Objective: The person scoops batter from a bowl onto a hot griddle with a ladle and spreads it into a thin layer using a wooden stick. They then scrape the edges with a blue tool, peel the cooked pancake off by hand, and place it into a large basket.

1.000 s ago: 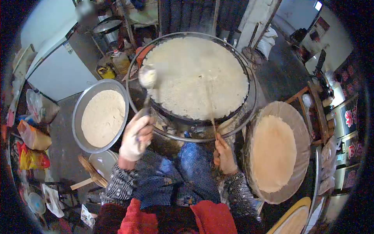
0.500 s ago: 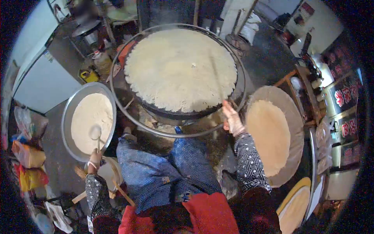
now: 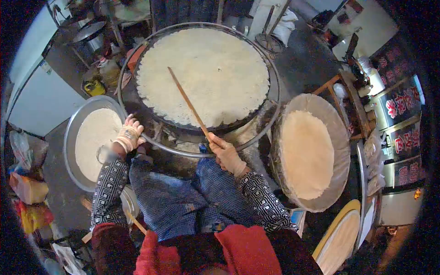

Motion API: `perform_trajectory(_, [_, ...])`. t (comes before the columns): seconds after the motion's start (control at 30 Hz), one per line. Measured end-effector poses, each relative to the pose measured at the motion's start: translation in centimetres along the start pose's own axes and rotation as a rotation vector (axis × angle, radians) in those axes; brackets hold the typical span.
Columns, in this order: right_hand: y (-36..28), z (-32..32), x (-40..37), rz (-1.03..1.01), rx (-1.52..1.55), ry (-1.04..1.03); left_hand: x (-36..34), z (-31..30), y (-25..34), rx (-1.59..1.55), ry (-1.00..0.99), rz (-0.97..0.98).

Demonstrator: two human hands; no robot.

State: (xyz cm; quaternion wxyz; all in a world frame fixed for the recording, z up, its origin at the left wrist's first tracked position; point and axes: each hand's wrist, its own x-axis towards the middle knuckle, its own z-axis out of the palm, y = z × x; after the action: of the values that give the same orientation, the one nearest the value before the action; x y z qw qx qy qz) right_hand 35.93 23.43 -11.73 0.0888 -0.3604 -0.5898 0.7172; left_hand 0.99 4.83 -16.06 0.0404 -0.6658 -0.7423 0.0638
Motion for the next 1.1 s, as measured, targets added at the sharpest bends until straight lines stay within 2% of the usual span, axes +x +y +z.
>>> perform_trajectory(0.03, [0.5, 1.0, 0.5, 0.001, 0.007, -0.012, 0.1, -0.1, 0.6, 0.02, -0.07, -0.027])
perform_trajectory(0.07, [1.3, 2.0, 1.2, -0.156, -0.056, -0.003, 0.1, -0.3, 1.3, 0.011, -0.039, -0.013])
perform_trajectory(0.17, [2.9, 4.5, 2.9, -0.434, -0.099, -0.019, -0.1, -0.3, 4.8, 0.084, 0.007, -0.065])
perform_trajectory(0.23, [0.4, 5.8, 0.8, 0.054, 0.158, -0.17, 0.1, -1.3, 8.7, 0.04, 0.037, -0.125])
perform_trajectory(0.3, [1.7, 4.5, -0.1, 0.063, 0.261, -0.22, 0.9, -3.4, 14.4, -0.032, 0.032, -0.207])
perform_trajectory(0.33, [3.7, 3.6, 0.6, -0.282, 0.048, -0.034, 1.4, -3.6, 17.0, -0.094, 0.053, -0.239])
perform_trajectory(0.4, [2.8, 1.1, -0.6, -0.493, -0.018, 0.252, 2.9, -4.1, 21.5, -0.224, 0.081, -0.279])
perform_trajectory(0.43, [0.4, -1.2, -1.9, -0.361, 0.131, 0.344, 3.5, -4.4, 23.5, -0.294, 0.086, -0.289])
perform_trajectory(0.5, [-0.6, -6.0, -1.8, -0.119, 0.458, 0.466, 4.0, -3.6, 26.8, -0.393, 0.414, -0.136])
perform_trajectory(0.57, [-0.6, -7.1, -2.6, -0.071, 0.206, 0.476, 2.9, -6.0, 28.9, -0.571, 0.41, 0.027])
perform_trajectory(0.6, [-0.1, -9.0, -1.7, 0.255, 0.358, 0.368, 2.5, -5.8, 29.7, -0.597, 0.407, 0.066])
perform_trajectory(0.63, [3.3, -8.6, -0.8, -0.05, 0.039, 0.327, 1.8, -5.6, 30.4, -0.625, 0.396, 0.104])
perform_trajectory(0.67, [6.7, -8.2, 0.1, -0.355, -0.274, 0.368, 0.9, -5.5, 30.7, -0.636, 0.388, 0.124])
perform_trajectory(0.73, [7.6, -4.7, 1.7, -0.545, -0.396, 0.353, 0.2, -5.3, 29.9, -0.671, 0.291, 0.104])
perform_trajectory(0.77, [6.7, -2.4, 1.1, -0.525, -0.34, 0.243, -0.4, -5.0, 29.6, -0.667, 0.292, 0.106])
perform_trajectory(0.83, [7.6, 1.4, 1.2, -0.608, -0.449, 0.028, -1.1, -4.5, 28.9, -0.581, 0.033, 0.054])
perform_trajectory(0.9, [8.8, 5.5, 1.7, -0.508, 0.048, -0.062, -2.0, -5.2, 27.5, -0.536, 0.027, 0.055])
perform_trajectory(0.93, [7.4, 6.3, 0.6, -0.367, 0.168, -0.11, -2.8, -4.9, 26.5, -0.498, -0.042, 0.023])
perform_trajectory(0.97, [5.9, 6.5, -0.5, -0.373, 0.177, -0.131, -3.5, -4.5, 25.8, -0.464, -0.114, -0.012])
perform_trajectory(1.0, [4.4, 6.1, -1.9, -0.259, 0.212, -0.063, -3.1, -6.7, 24.7, -0.307, -0.317, -0.078])
perform_trajectory(1.03, [3.9, 5.1, -2.7, -0.139, 0.239, 0.007, -3.3, -6.8, 23.3, -0.209, -0.284, -0.114])
perform_trajectory(1.07, [3.2, 3.2, -2.4, -0.156, 0.09, 0.138, -4.0, -6.9, 21.2, -0.268, -0.041, -0.184])
perform_trajectory(1.1, [3.1, 0.8, -1.7, -0.331, 0.088, 0.25, -4.3, -6.9, 18.7, -0.334, 0.245, -0.171])
